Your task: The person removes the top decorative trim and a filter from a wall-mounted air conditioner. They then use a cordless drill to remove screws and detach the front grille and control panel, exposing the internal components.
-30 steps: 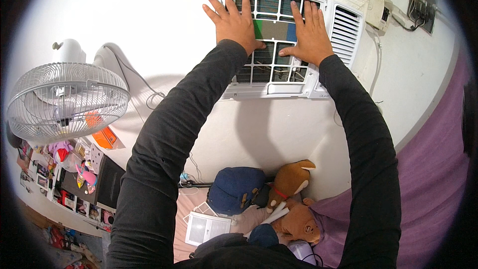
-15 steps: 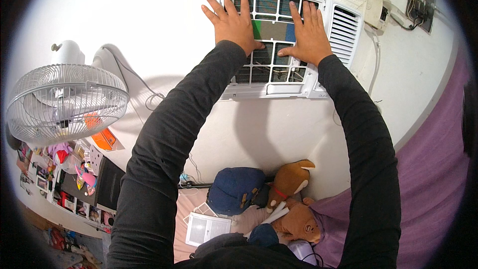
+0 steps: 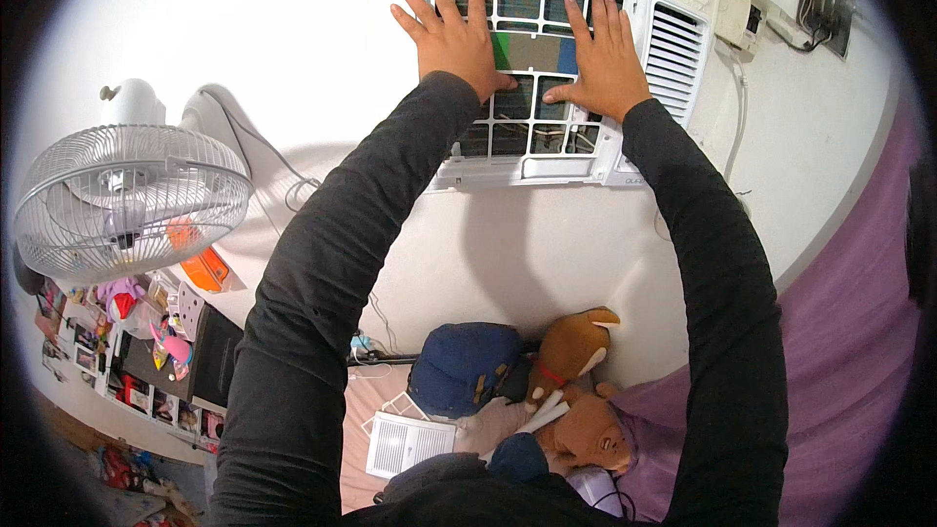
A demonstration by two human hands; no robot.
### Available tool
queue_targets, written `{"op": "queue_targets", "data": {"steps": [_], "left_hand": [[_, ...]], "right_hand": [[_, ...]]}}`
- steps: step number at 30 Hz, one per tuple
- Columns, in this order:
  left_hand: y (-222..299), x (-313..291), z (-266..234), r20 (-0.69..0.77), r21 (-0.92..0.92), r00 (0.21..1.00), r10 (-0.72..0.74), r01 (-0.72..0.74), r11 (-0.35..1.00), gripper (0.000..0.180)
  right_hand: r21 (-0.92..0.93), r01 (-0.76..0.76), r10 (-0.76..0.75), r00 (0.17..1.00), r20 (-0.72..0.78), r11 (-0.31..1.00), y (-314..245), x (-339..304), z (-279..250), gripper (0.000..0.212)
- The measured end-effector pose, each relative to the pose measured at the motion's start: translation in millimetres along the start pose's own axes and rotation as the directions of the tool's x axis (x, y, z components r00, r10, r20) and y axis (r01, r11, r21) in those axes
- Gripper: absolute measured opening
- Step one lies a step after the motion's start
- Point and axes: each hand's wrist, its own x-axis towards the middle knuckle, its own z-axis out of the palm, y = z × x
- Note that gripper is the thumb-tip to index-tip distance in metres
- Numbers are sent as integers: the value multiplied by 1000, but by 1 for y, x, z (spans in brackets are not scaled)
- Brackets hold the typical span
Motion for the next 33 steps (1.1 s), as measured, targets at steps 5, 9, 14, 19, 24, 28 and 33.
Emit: {"op": "queue_targets", "data": {"steps": [5, 9, 14, 19, 24, 28, 33], "left_hand": [[0, 1, 5, -24, 3, 1000, 10, -10, 1000, 147], [-1, 2, 6, -23, -12, 1000, 15, -15, 1000, 148], [-1, 2, 8, -29, -26, 999, 22, -23, 999, 148], [-2, 2, 8, -47, -53, 999, 27, -29, 998, 149], [-2, 2, 8, -41, -53, 999, 23, -25, 998, 148], [-2, 1, 8, -48, -52, 999, 24, -26, 998, 148], [-2, 2, 9, -51, -33, 998, 27, -29, 999, 149]], "right_hand": [[5, 11, -11, 1000, -16, 1000, 1, -1, 1, 149], [2, 10, -10, 1000, -16, 1000, 2, -1, 2, 150], [8, 3, -3, 1000, -23, 1000, 2, -1, 4, 148], [6, -2, 2, 1000, 8, 1000, 2, 0, 5, 150], [26, 0, 0, 1000, -5, 1000, 2, 0, 4, 150], [27, 6, -6, 1000, -14, 1000, 2, -1, 3, 149], [25, 12, -12, 1000, -25, 1000, 2, -1, 5, 149]]}}
